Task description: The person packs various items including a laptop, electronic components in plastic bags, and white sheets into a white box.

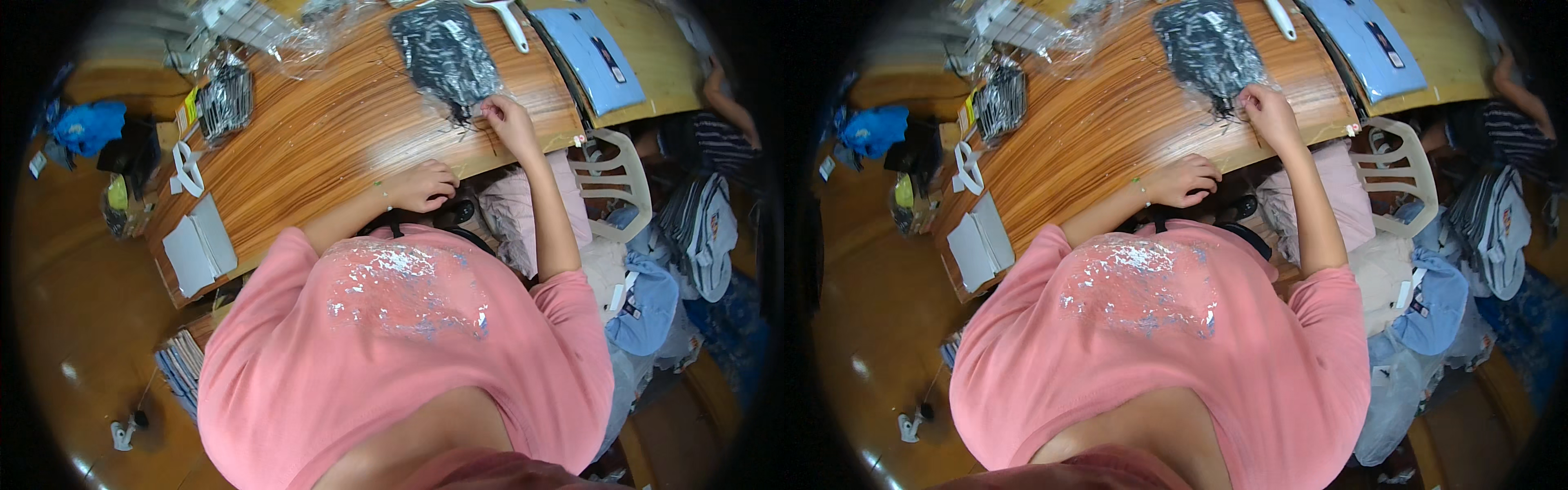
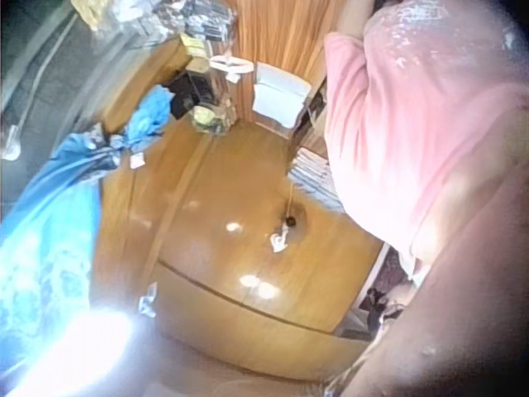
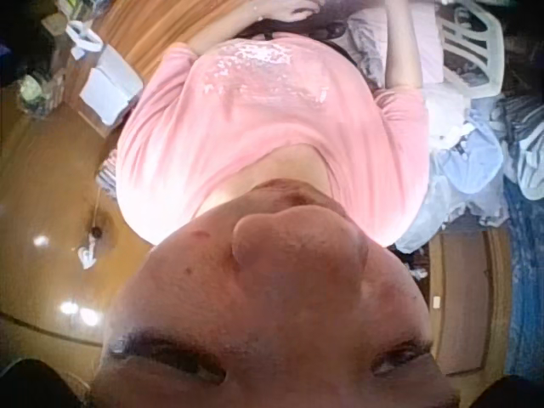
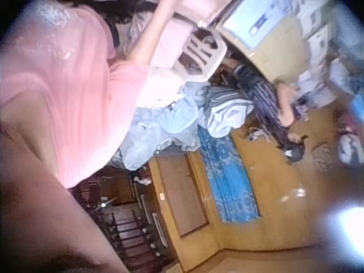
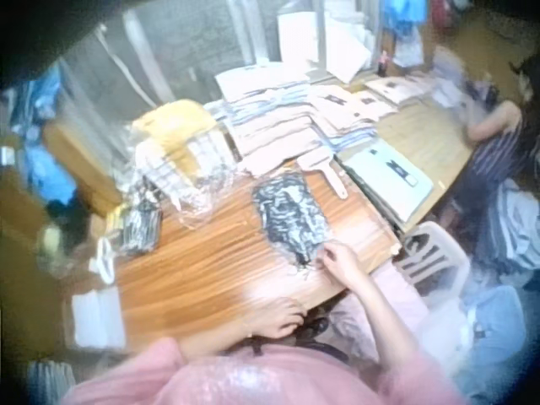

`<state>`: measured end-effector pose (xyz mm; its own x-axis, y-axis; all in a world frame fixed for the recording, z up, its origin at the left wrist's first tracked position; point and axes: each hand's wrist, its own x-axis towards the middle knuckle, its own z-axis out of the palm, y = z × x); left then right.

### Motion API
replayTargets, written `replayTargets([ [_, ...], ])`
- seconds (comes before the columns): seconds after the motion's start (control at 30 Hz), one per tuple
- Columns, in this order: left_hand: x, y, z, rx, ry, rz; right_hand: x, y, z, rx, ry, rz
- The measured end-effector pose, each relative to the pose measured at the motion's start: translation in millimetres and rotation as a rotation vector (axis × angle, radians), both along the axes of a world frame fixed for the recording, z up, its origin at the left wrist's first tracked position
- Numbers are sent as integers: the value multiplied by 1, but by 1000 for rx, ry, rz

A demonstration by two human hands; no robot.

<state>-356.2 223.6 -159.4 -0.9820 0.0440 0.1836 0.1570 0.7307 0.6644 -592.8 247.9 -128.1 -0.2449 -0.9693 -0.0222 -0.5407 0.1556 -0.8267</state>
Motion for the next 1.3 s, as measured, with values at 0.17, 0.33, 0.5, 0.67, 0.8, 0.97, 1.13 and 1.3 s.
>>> replayTargets([
  [0.17, 53, -4, 39, 102, 6, 333, 50, -2, -29, 190, 423, -148],
  [0.33, 130, -12, 32, 414, -25, 573, 98, -15, -52, 130, 736, -428],
  [0.5, 147, -39, 35, 479, -46, 424, 53, -22, -74, 147, 395, -422],
  [0.67, 86, -81, 55, 458, 78, 383, 42, -49, -51, 196, -777, -559],
  [0.8, 16, -101, 34, 336, 217, 506, 38, -59, -49, 82, -1096, -617],
  [0.97, -35, -97, -9, 217, 191, 920, 36, -63, -21, 247, -1113, -481],
  [1.13, -55, -104, 17, 645, 172, 908, 1, -76, 22, 281, -1091, -208],
  [1.3, -67, -124, 71, 792, 389, 905, -41, -119, 68, 426, -1361, 67],
])
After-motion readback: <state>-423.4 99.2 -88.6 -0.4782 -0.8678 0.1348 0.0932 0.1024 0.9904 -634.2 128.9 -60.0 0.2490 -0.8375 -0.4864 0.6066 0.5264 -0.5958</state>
